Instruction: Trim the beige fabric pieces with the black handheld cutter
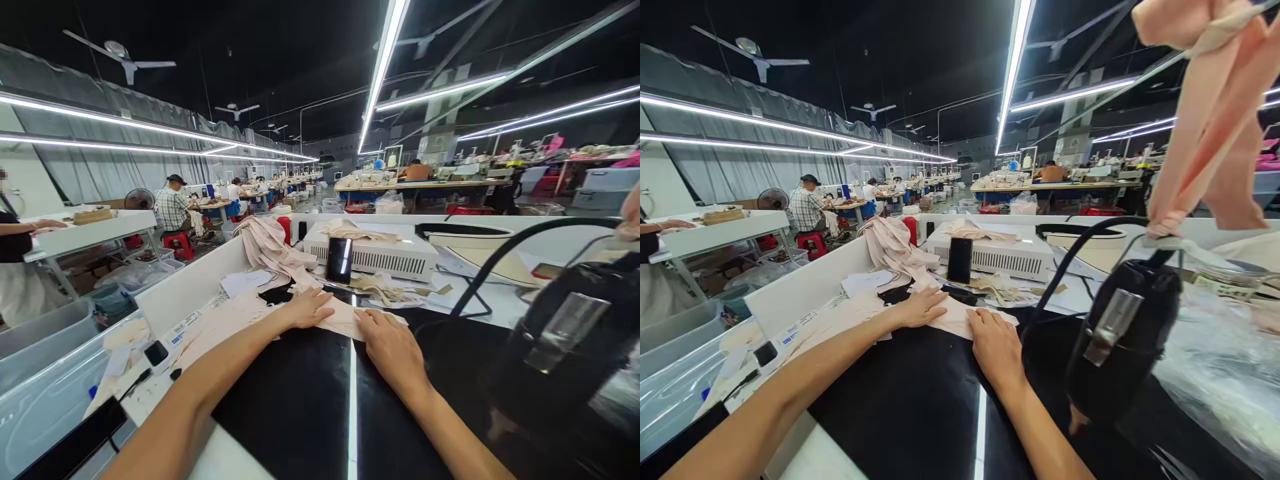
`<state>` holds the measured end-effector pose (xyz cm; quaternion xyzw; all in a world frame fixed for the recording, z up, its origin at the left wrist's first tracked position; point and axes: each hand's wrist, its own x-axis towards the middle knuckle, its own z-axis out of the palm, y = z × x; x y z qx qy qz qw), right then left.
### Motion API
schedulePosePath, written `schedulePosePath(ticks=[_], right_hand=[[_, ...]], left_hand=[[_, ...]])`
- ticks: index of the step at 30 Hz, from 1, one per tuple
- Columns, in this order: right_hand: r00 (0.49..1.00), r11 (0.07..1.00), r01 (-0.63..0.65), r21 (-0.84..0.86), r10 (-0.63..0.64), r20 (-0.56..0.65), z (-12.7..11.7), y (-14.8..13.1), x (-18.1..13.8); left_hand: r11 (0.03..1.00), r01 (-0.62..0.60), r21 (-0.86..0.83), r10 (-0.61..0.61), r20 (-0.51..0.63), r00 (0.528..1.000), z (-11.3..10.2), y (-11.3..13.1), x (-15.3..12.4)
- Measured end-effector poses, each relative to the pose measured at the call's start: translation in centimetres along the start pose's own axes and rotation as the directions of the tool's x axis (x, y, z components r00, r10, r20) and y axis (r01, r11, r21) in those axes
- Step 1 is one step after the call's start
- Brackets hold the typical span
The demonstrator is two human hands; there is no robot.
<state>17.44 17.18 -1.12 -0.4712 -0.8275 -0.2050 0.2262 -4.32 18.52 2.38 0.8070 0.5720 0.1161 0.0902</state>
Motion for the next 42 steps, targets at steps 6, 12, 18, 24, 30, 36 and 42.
schedulePosePath(ticks=[6, 12, 18, 24, 30, 36, 42], right_hand=[[0.992, 0.997, 0.072, 0.014, -0.071, -0.101, 1.0, 0.4, 0.2], [0.978, 0.992, 0.122, 0.031, -0.115, -0.175, 1.7, 0.3, 0.4], [0.969, 0.986, 0.162, 0.034, -0.153, -0.195, 2.1, 0.6, 0.4], [0.967, 0.978, 0.194, 0.072, -0.178, -0.184, 2.3, 0.7, 0.4], [0.965, 0.970, 0.218, 0.106, -0.198, -0.171, 2.2, 0.9, 0.5], [0.963, 0.961, 0.236, 0.147, -0.211, -0.167, 2.5, 0.7, 0.6], [0.962, 0.954, 0.242, 0.178, -0.212, -0.175, 2.6, 0.6, 0.6]], left_hand=[[0.992, 0.125, 0.013, -0.123, -0.110, 0.986, -5.7, -4.2, -4.6], [0.905, 0.420, 0.064, -0.413, -0.100, 0.905, -7.8, -10.3, -10.2], [0.819, 0.574, -0.021, -0.573, -0.098, 0.814, -6.2, -12.9, -10.9], [0.756, 0.633, -0.168, -0.650, -0.080, 0.755, -5.2, -14.5, -10.7], [0.757, 0.600, -0.257, -0.643, -0.137, 0.753, -4.9, -14.2, -11.0], [0.838, 0.497, -0.225, -0.540, -0.206, 0.816, -6.1, -13.4, -11.1], [0.907, 0.401, -0.131, -0.420, -0.208, 0.883, -6.5, -11.9, -11.5]])
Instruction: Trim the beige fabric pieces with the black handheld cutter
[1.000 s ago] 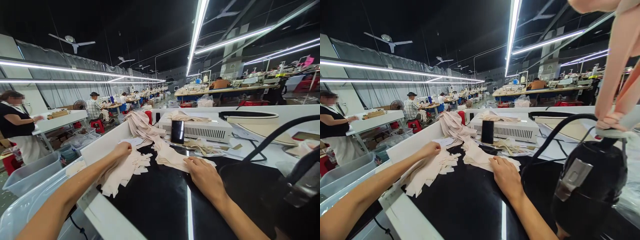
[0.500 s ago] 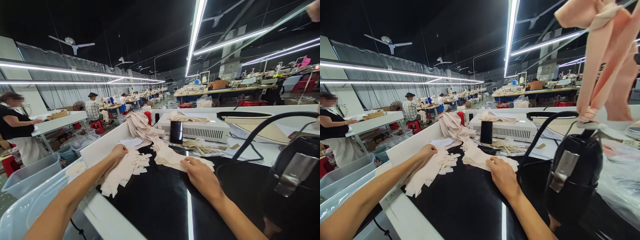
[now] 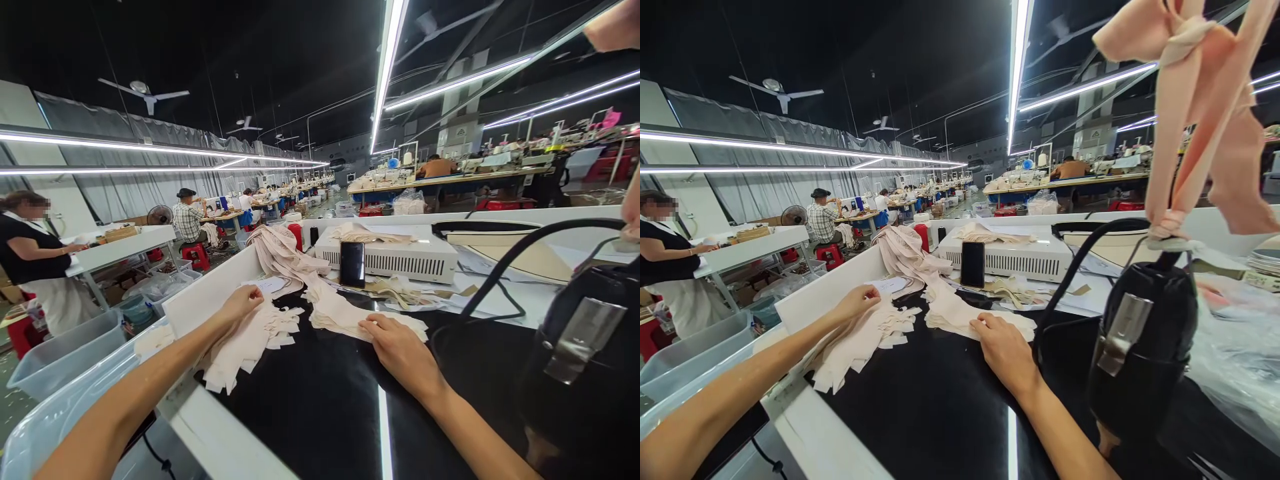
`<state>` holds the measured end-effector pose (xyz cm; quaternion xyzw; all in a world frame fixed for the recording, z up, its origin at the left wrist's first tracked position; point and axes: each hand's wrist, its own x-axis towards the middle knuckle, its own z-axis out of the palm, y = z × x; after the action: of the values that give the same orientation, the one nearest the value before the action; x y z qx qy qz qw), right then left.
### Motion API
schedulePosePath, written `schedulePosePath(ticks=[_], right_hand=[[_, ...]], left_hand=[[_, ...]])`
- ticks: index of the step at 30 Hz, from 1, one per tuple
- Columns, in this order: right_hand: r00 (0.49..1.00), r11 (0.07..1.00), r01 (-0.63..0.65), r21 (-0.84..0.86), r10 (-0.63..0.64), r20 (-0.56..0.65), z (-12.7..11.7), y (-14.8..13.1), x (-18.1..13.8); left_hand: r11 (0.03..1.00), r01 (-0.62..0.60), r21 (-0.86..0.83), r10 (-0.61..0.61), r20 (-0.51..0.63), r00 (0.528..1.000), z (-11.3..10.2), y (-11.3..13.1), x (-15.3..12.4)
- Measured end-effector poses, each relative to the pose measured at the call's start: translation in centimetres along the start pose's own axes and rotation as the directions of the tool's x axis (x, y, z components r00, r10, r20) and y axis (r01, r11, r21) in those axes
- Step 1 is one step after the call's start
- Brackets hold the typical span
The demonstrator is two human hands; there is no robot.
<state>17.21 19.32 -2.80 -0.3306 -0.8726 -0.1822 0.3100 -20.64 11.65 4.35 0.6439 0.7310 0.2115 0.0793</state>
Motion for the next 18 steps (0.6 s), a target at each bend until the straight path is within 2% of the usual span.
schedulePosePath(ticks=[4, 7, 13, 18], right_hand=[[1.000, 1.000, 0.006, 0.023, -0.007, 0.008, -0.3, 0.0, 0.1], [1.000, 0.999, 0.006, 0.048, -0.007, 0.017, -0.6, -0.1, 0.2], [0.999, 0.985, -0.044, 0.165, 0.041, 0.022, -0.9, -0.3, 0.2], [0.992, 0.896, -0.126, 0.427, 0.117, 0.049, -1.4, -1.3, 0.7]], left_hand=[[0.999, -0.017, 0.037, 0.014, 0.093, 0.996, 0.2, 0.7, -0.9], [0.999, 0.001, 0.042, -0.005, 0.100, 0.995, 0.3, 1.0, -1.3], [0.998, 0.038, -0.042, -0.037, 0.023, 0.999, -0.1, 1.6, -1.7], [0.971, 0.058, -0.231, -0.075, -0.066, 0.995, -1.5, 3.3, -2.1]])
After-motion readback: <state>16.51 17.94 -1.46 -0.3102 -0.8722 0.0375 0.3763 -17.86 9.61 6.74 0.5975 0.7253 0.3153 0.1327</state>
